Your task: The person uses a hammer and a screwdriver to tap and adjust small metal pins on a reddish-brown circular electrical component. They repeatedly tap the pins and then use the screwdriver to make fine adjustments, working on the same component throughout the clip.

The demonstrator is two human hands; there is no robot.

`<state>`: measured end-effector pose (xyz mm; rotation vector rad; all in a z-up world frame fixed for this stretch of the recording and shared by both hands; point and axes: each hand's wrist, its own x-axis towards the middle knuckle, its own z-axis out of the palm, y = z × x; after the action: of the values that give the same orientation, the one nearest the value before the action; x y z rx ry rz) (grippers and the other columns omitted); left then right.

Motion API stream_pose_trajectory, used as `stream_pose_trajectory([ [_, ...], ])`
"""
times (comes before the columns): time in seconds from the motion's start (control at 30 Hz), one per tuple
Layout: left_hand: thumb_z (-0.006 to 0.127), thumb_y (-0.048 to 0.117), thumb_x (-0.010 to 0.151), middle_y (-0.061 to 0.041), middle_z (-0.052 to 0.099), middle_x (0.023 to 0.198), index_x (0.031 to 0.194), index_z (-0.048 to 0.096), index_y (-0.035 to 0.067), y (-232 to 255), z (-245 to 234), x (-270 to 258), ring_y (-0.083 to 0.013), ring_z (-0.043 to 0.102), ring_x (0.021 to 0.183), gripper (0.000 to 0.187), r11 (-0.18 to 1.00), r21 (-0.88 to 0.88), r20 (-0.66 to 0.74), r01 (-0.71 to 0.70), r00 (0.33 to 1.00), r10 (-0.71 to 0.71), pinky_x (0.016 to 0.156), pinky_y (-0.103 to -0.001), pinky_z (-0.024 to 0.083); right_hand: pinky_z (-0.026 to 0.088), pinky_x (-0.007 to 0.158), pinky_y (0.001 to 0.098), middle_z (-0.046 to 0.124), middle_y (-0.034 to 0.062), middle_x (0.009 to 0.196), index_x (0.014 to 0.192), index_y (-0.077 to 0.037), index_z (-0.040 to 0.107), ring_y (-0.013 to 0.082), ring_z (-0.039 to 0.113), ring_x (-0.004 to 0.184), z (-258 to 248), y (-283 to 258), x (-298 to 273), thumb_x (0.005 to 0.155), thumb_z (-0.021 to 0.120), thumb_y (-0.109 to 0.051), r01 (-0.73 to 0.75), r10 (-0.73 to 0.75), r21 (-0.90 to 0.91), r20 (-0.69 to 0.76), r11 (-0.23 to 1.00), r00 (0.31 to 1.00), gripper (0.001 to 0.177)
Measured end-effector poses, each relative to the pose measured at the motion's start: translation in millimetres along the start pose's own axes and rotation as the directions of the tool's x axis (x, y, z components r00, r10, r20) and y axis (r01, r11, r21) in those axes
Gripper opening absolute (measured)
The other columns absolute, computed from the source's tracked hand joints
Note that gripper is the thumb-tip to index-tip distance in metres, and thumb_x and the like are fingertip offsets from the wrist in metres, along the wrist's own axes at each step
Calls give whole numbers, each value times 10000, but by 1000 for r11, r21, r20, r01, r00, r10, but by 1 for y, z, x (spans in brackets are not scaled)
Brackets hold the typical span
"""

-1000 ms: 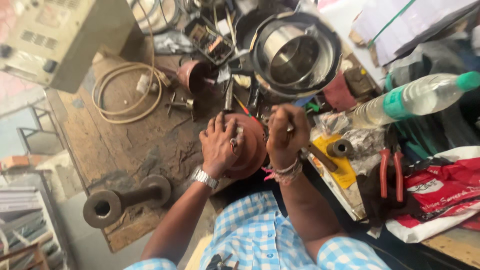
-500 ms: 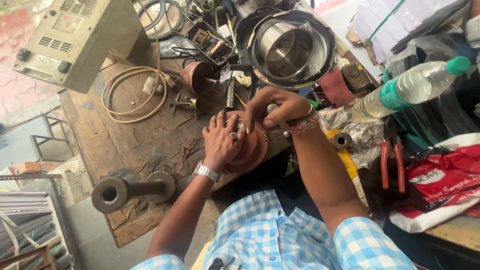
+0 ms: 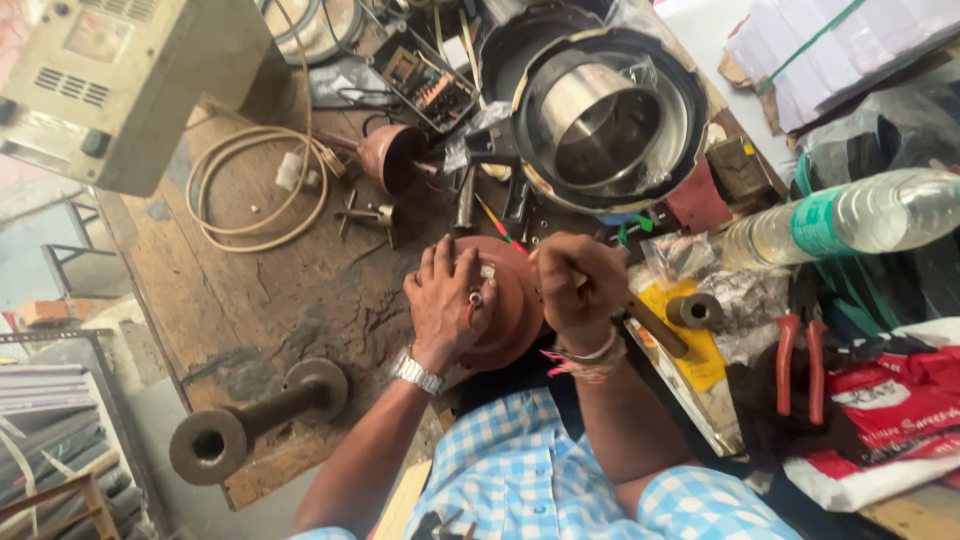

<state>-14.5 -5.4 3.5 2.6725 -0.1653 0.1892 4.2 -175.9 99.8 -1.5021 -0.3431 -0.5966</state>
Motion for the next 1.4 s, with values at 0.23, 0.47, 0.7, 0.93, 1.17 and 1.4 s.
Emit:
stream_pose_trajectory([
  [0.23, 620, 494, 863, -222, 486, 1479, 1329, 614, 166, -5, 9, 5, -435, 443, 1330, 570, 999, 42, -82, -13, 996, 16, 952, -586, 380, 463, 570, 268, 633, 90, 825, 1017, 5, 609, 140, 585, 629, 0, -10, -9, 1070, 626, -107, 244, -251, -312, 19, 918, 968, 125],
  [0.47, 643, 551, 891, -193, 488, 1505, 1356, 602, 152, -13, 12, 13, -426, 450, 1363, 614, 1000, 4, 2, -22, 1000, 22, 974, -586, 380, 408, 421, 258, 624, 77, 773, 926, -1, 583, 108, 496, 496, -34, -11, -6, 1040, 700, -172, 19, 0, 274, -70, 961, 998, 236],
  [0.7, 649, 690, 807, -254, 346, 1559, 1509, 465, 154, -24, -20, 58, -469, 302, 1420, 901, 888, -18, 284, -460, 849, 445, 1022, -709, 262, 370, 435, 260, 604, 98, 750, 925, 18, 571, 101, 454, 479, -53, -36, -7, 1072, 716, -169, -32, 58, 361, -63, 932, 996, 278],
  [0.93, 576, 653, 916, -277, 373, 1568, 1522, 473, 141, -2, 1, 6, -470, 328, 1429, 800, 994, -9, 50, 108, 993, -108, 1074, -660, 298, 389, 433, 268, 611, 100, 768, 930, 11, 572, 106, 475, 491, -49, -31, -2, 1065, 722, -169, -10, 51, 372, -99, 928, 994, 271],
  [1.17, 601, 598, 883, -194, 475, 1500, 1391, 599, 205, -8, -8, 26, -378, 406, 1388, 642, 965, 27, 162, -260, 954, 253, 1027, -604, 331, 419, 428, 271, 641, 116, 824, 938, 23, 585, 102, 490, 487, -40, -16, 3, 1053, 707, -133, -23, 41, 405, -35, 914, 999, 229],
  [1.4, 584, 557, 941, -207, 484, 1519, 1414, 603, 178, -15, -2, 18, -398, 423, 1387, 607, 970, -14, 90, -245, 965, 245, 1026, -565, 363, 423, 421, 268, 627, 109, 781, 925, 34, 581, 100, 488, 470, -41, 1, 4, 1057, 674, -120, -20, 9, 387, 30, 922, 1000, 223],
])
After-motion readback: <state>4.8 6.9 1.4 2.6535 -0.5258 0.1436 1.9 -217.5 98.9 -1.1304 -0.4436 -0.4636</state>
